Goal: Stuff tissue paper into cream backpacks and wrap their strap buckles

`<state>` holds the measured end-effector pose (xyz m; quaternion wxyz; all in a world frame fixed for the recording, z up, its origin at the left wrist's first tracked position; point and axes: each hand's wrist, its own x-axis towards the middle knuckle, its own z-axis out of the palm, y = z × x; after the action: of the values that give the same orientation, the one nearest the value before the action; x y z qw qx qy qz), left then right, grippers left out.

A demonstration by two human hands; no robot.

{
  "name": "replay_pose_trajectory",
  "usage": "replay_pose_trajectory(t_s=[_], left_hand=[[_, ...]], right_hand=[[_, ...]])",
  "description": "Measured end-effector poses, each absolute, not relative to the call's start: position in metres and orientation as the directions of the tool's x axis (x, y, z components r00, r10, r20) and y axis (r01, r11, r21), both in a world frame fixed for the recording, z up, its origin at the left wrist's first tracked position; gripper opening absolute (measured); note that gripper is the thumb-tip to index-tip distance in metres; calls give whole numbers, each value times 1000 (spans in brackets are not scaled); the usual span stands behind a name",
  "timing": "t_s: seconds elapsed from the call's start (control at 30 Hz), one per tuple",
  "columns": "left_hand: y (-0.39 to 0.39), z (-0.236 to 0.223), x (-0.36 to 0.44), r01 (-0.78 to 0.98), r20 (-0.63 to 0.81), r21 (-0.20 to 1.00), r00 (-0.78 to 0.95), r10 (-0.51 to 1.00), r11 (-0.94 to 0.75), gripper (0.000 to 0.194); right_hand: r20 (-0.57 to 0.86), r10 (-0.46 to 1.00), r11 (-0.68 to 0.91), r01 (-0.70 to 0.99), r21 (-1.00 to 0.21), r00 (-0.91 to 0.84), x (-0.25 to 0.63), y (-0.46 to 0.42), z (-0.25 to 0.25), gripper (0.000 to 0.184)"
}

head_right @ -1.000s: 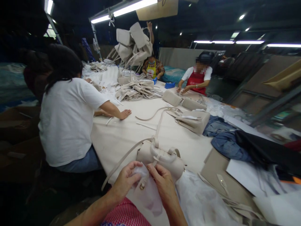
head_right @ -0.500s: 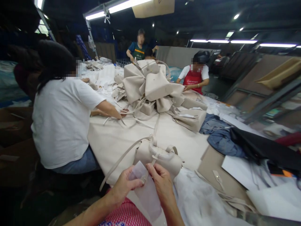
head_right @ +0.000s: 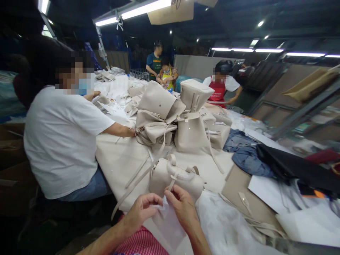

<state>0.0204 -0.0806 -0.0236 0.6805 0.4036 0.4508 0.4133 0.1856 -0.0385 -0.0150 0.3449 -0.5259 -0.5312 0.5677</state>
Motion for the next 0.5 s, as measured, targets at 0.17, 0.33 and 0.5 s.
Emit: replay_pose_trajectory(t_s=[0.17, 0.33, 0.5], left_hand=[[-78, -27, 22, -309, -357, 854, 239, 903, 419, 25], [-69, -29, 32, -223, -445, 838, 251, 860, 498, 25], [-63, -20, 35, 0, -459, 875, 313, 832, 483, 14]], right_hand=[[-220, 946, -179, 182, -967, -237, 187, -42, -15, 21], [-171, 947, -100, 257, -961, -273, 184, -44, -12, 23], [-206, 954, -179, 142, -974, -215, 196, -56, -11, 30]])
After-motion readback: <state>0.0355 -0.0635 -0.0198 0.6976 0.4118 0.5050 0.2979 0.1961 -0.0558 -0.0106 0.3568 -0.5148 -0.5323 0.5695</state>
